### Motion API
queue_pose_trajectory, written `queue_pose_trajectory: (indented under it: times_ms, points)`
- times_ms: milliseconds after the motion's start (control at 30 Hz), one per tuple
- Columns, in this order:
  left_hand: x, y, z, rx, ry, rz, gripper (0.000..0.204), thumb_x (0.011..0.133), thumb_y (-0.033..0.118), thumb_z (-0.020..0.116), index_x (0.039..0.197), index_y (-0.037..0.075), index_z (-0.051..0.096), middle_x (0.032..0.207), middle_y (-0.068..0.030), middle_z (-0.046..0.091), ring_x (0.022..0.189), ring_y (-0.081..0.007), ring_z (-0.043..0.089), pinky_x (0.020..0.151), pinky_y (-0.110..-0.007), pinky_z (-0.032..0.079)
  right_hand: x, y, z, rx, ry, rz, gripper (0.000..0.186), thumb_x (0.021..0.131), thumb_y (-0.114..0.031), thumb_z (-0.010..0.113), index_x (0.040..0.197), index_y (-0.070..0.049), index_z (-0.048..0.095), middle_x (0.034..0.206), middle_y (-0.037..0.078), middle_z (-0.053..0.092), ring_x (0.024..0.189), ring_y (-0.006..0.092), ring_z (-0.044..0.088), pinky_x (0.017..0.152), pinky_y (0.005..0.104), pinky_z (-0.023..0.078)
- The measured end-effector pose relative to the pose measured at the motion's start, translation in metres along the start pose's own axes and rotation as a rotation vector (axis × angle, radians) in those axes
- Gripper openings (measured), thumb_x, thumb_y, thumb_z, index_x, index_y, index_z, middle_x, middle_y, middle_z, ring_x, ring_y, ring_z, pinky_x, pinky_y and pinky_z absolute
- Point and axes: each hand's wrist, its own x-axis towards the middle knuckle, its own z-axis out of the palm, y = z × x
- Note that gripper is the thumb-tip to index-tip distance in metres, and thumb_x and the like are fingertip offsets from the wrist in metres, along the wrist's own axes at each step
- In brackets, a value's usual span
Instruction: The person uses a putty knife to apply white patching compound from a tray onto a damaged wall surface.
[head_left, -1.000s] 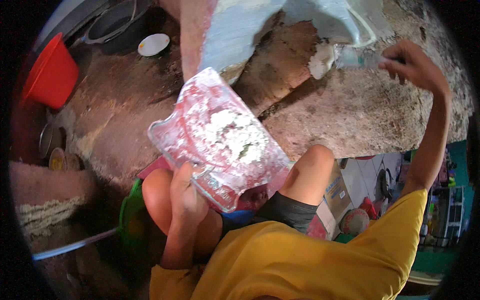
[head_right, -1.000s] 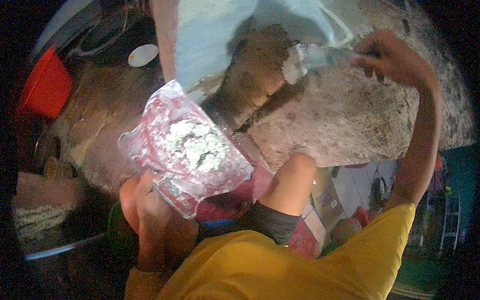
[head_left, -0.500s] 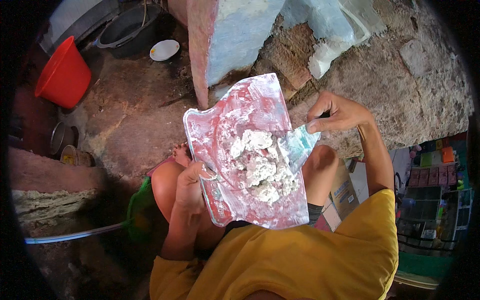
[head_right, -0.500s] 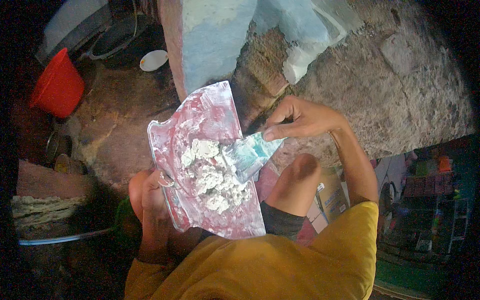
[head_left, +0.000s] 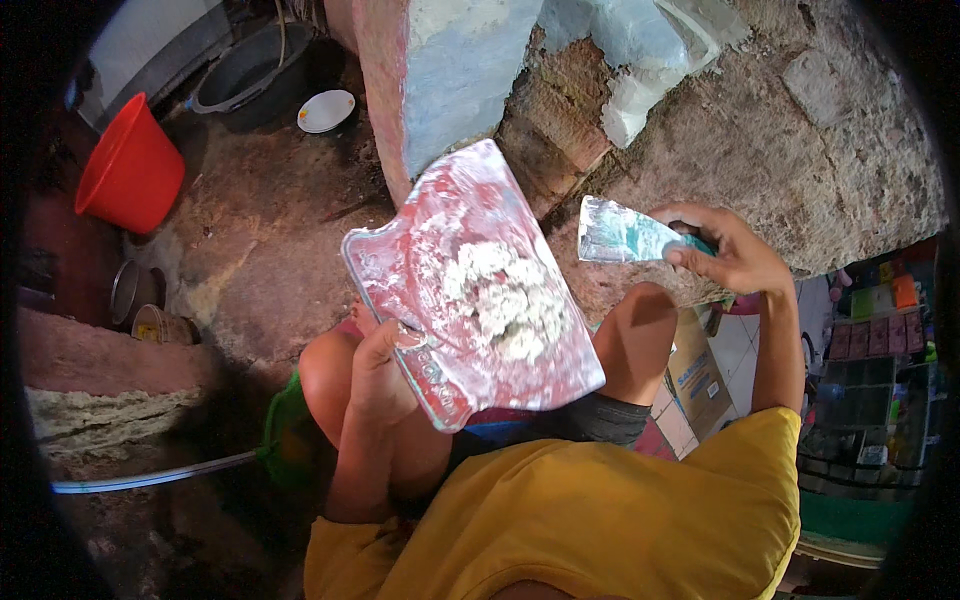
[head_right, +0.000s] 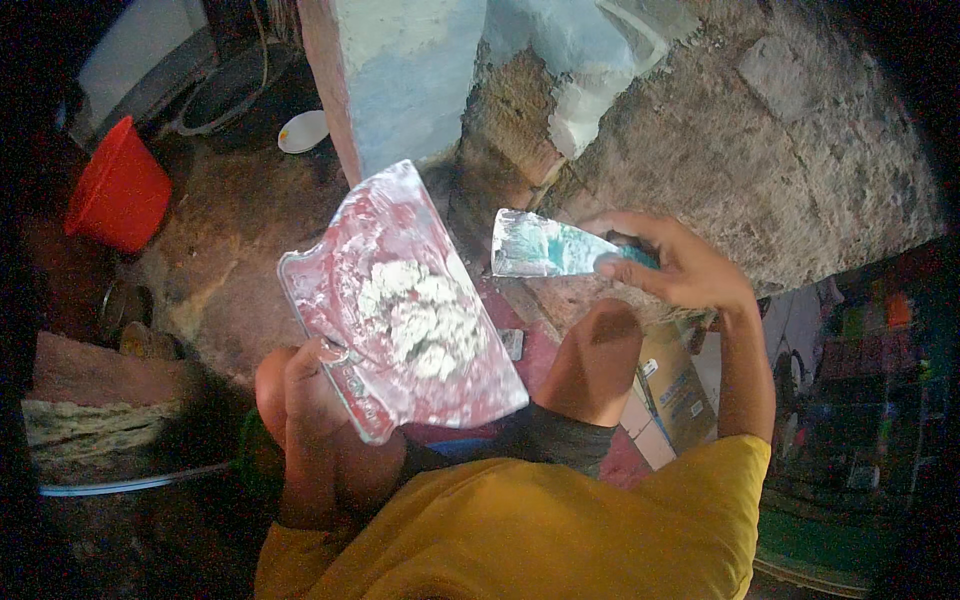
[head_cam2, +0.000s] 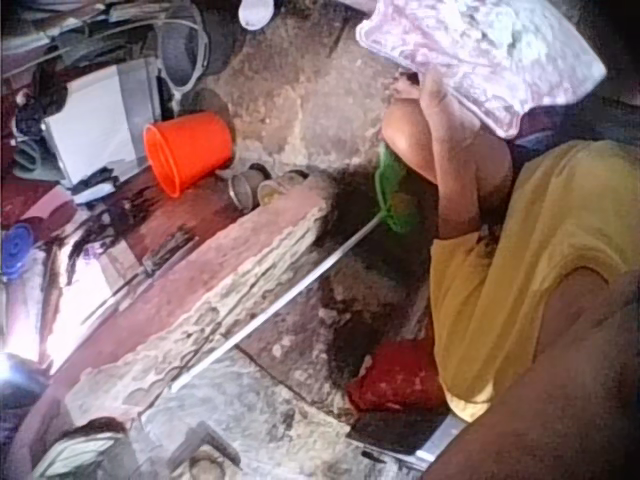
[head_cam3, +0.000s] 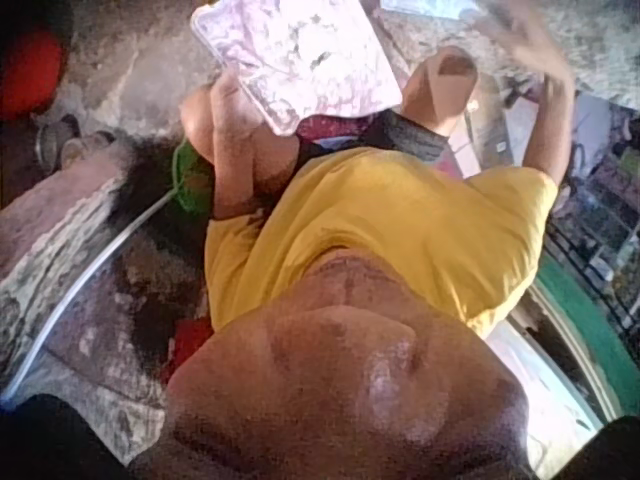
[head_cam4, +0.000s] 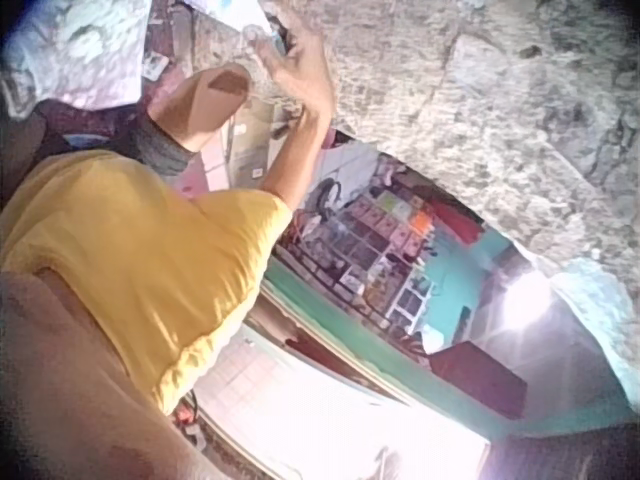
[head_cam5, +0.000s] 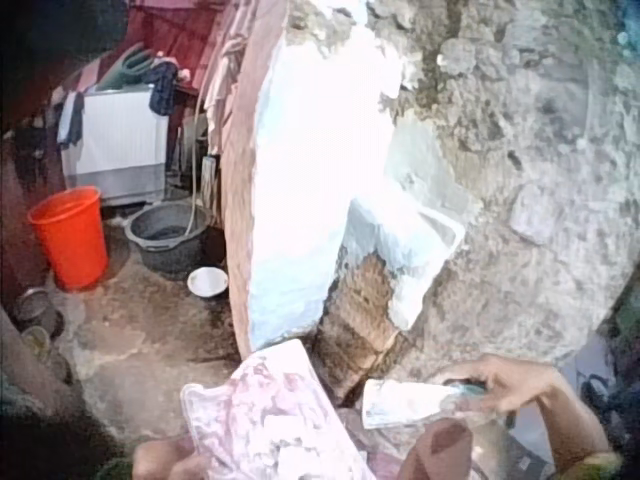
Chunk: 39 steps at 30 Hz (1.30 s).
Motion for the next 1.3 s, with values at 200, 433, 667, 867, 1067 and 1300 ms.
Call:
queue_pose_trajectory:
  times_ms: [200, 433, 667, 867, 1067, 1300]
  points:
    - [0.003, -0.004, 0.008, 0.090, -0.048, 0.130, 0.053, 0.073, 0.002, 0.048, 0.124, -0.003, 0.039, 0.119, -0.0153, 0.053, 0.109, -0.0281, 0.053, 0.095, -0.041, 0.042, -0.023, -0.014, 0.015, -0.160, 0.053, -0.105, 0.046, 0.078, -0.005, 0.065, 0.123, -0.004, 0.055, 0.117, 0.015, 0.060, 0.104, 0.0251, 0.060, 0.090, 0.0352, 0.044]
    - [0.008, -0.009, -0.015, 0.152, 0.147, 0.026, 0.065, 0.067, -0.002, 0.047, 0.131, 0.001, 0.034, 0.121, -0.0130, 0.051, 0.111, -0.0274, 0.051, 0.096, -0.041, 0.041, -0.024, -0.019, 0.006, -0.156, -0.138, 0.015, 0.044, 0.070, -0.004, 0.072, 0.113, -0.007, 0.064, 0.099, 0.015, 0.067, 0.086, 0.0285, 0.065, 0.077, 0.0335, 0.049]
    - [0.006, -0.010, -0.016, 0.163, 0.097, -0.012, 0.067, 0.066, -0.004, 0.045, 0.131, 0.003, 0.034, 0.121, -0.0120, 0.050, 0.113, -0.0271, 0.049, 0.098, -0.040, 0.039, -0.012, -0.017, -0.002, -0.176, -0.246, -0.147, 0.044, 0.069, -0.010, 0.075, 0.112, -0.010, 0.065, 0.084, 0.015, 0.066, 0.069, 0.0273, 0.061, 0.064, 0.0340, 0.046]
    - [0.004, -0.011, -0.020, 0.137, 0.086, -0.055, 0.066, 0.066, -0.005, 0.042, 0.131, 0.002, 0.034, 0.122, -0.0117, 0.049, 0.114, -0.0267, 0.049, 0.099, -0.040, 0.038, -0.005, -0.023, -0.004, -0.183, -0.296, -0.053, 0.040, 0.072, -0.015, 0.073, 0.111, -0.011, 0.065, 0.086, 0.017, 0.066, 0.078, 0.0296, 0.064, 0.069, 0.0340, 0.048]
    - [0.002, -0.007, -0.017, 0.187, 0.047, -0.142, 0.061, 0.067, -0.003, 0.042, 0.128, -0.001, 0.038, 0.121, -0.0114, 0.050, 0.113, -0.0260, 0.049, 0.100, -0.039, 0.037, -0.003, -0.012, 0.000, -0.176, -0.197, -0.206, 0.037, 0.071, -0.011, 0.075, 0.107, -0.009, 0.068, 0.078, 0.012, 0.066, 0.067, 0.0217, 0.063, 0.060, 0.0307, 0.046]
    - [0.007, -0.006, -0.015, 0.142, 0.040, -0.130, 0.062, 0.067, -0.001, 0.044, 0.129, 0.000, 0.038, 0.122, -0.0119, 0.050, 0.114, -0.0258, 0.048, 0.100, -0.039, 0.037, -0.006, -0.019, -0.005, -0.211, -0.171, -0.209, 0.037, 0.071, -0.009, 0.075, 0.107, -0.010, 0.068, 0.076, 0.012, 0.066, 0.065, 0.0218, 0.062, 0.059, 0.0302, 0.046]
